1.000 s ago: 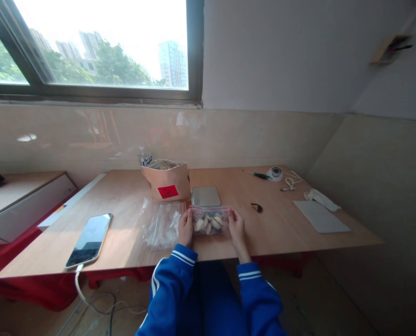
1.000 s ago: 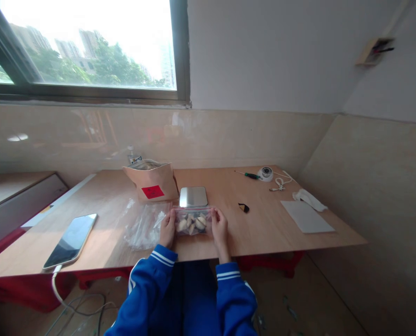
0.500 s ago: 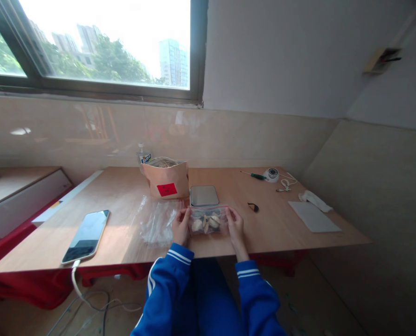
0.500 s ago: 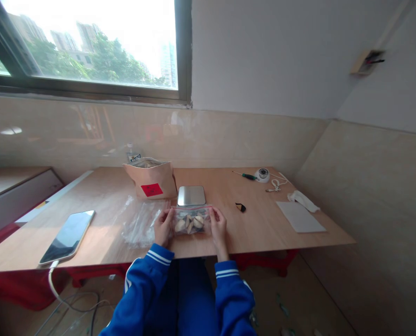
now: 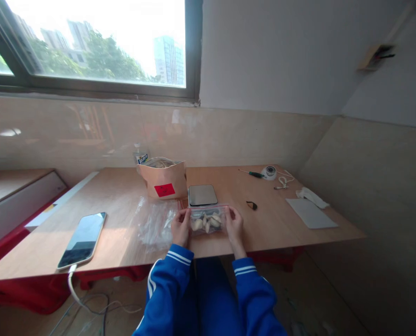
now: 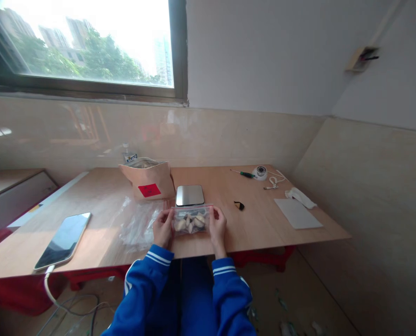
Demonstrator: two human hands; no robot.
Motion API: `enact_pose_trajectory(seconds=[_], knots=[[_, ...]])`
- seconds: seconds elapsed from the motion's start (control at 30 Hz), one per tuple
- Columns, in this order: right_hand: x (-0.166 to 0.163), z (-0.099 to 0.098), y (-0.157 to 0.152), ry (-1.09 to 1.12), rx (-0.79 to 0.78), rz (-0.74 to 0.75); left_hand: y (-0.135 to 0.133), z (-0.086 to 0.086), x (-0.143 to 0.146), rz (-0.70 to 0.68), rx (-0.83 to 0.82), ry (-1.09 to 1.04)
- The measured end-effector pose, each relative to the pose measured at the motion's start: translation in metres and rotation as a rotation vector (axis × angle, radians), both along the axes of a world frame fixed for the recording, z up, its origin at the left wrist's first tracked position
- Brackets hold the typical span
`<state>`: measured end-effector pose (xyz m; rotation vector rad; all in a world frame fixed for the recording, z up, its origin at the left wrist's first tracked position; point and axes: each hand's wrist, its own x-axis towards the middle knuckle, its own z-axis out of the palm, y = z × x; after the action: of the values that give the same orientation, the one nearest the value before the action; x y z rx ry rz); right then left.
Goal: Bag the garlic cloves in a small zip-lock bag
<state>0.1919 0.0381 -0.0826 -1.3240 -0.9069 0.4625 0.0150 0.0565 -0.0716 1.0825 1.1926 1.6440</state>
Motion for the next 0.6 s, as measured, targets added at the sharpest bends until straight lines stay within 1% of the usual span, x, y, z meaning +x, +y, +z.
enact_pose_trajectory(seconds=[0.17,0.33,0.47,0.6], knots=[[0.0,-0.002,0.002,0.037,-0.011,0.06,0.0,0.002,0.0,0.014,0.015,-0.001],[-0.001,0.001,0.0,0.144,-0.018,0.157,-0.002,0.008,0.003,-0.101,0.011,-0.042],[-0.003,0.006,-0.004,0.112,-0.043,0.223,-0.003,0.009,0.004,-0.114,0.019,-0.072],[-0.003,0.009,-0.005,0.081,-0.06,0.233,-0.002,0.007,0.003,-0.104,0.005,-0.055]])
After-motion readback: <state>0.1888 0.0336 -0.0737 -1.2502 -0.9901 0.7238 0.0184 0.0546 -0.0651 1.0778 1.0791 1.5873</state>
